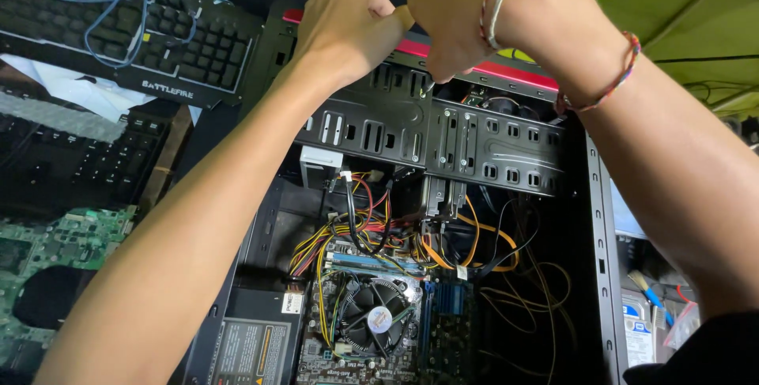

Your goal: Repairing a desktop computer by removing and installing a hard drive using a precision screwdriver

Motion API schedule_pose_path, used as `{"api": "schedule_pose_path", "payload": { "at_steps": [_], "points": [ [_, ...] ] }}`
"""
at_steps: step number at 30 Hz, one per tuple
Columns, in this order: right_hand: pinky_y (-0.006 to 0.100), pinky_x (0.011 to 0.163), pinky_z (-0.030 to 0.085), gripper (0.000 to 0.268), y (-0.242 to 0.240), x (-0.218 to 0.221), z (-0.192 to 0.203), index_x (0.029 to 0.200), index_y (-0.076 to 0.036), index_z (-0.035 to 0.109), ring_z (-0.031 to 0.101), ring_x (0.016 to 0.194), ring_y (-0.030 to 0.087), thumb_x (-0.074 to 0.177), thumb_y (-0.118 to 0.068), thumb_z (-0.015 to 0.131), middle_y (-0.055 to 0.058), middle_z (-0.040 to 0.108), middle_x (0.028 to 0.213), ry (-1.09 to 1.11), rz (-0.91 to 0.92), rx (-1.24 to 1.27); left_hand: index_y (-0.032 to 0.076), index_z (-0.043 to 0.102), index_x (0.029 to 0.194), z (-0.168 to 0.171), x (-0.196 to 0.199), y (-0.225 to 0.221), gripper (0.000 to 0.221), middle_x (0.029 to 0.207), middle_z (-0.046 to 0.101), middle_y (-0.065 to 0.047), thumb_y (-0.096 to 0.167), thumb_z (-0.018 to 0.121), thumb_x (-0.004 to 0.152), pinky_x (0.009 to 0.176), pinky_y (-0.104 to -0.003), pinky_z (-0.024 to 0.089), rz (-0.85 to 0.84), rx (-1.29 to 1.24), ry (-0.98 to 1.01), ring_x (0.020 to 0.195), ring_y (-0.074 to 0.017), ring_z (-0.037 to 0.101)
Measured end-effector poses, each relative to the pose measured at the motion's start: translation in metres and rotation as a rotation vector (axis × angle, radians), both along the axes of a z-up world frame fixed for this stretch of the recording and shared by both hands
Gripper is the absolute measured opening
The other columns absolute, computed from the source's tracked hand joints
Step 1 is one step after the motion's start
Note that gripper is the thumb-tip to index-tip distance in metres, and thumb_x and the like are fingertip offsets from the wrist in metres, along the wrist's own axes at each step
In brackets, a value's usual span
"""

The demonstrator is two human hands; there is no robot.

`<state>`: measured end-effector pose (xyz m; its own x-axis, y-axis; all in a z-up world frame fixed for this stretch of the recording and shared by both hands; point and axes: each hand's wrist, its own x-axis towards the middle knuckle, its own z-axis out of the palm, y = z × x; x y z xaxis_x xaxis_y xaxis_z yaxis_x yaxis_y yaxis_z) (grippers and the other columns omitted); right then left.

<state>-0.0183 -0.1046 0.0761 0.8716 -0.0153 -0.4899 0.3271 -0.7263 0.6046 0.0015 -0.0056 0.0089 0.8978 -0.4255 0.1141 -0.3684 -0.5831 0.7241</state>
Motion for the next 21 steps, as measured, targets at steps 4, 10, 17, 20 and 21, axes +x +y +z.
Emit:
{"api": "schedule_pose_path", "payload": {
  "at_steps": [4,10,17,20,21],
  "points": [
    [0.029,0.046,0.022,0.027,-0.021,0.038,-0.047,0.053,-0.018,0.030,0.024,0.046,0.014,0.077,-0.019,0.041,-0.002,0.024,0.046,0.459,-0.425,-0.127,0.016,0.026,0.048,-0.007,0.003,0.004,0.034,0.046,0.020,0.003,0.027,0.047,0.072,0.056,-0.029,0.031,-0.049,0.041,-0.095,0.049,-0.0172,0.019],
    [0.028,0.037,0.023,0.034,-0.018,-0.028,0.029,0.064,0.001,0.069,0.028,0.038,0.019,0.074,-0.029,0.057,0.009,0.044,0.051,0.123,-0.426,0.428,0.016,0.067,0.074,-0.032,0.016,0.002,0.021,0.078,0.066,-0.002,0.033,0.055,0.075,0.074,-0.044,0.034,-0.069,-0.005,-0.376,0.078,-0.0281,0.058],
    [0.036,0.051,0.036,0.039,-0.076,-0.103,0.016,0.064,-0.003,0.059,0.046,0.050,0.022,0.083,-0.036,0.050,0.011,0.053,0.052,-0.111,-0.280,0.701,0.012,0.064,0.084,-0.021,-0.025,-0.020,0.019,0.085,0.061,-0.006,0.026,0.055,0.078,0.068,-0.043,0.032,-0.441,-0.030,-0.792,0.079,-0.0279,0.049],
    [0.036,0.050,0.033,0.037,-0.105,-0.152,0.001,0.061,-0.004,0.053,0.039,0.047,0.021,0.084,-0.033,0.050,0.010,0.046,0.048,-0.275,-0.208,0.902,0.011,0.062,0.085,-0.010,-0.060,-0.034,0.014,0.082,0.062,-0.002,0.013,0.050,0.078,0.072,-0.042,0.033,-0.676,-0.105,-0.715,0.075,-0.0259,0.052],
    [0.035,0.050,0.031,0.036,-0.115,-0.170,-0.004,0.061,-0.006,0.051,0.035,0.046,0.018,0.085,-0.033,0.048,0.008,0.042,0.047,-0.335,-0.186,0.986,0.011,0.061,0.088,-0.006,-0.072,-0.039,0.015,0.079,0.063,-0.001,0.011,0.049,0.077,0.077,-0.041,0.032,-0.722,-0.112,-0.649,0.073,-0.0254,0.054]
  ]
}}
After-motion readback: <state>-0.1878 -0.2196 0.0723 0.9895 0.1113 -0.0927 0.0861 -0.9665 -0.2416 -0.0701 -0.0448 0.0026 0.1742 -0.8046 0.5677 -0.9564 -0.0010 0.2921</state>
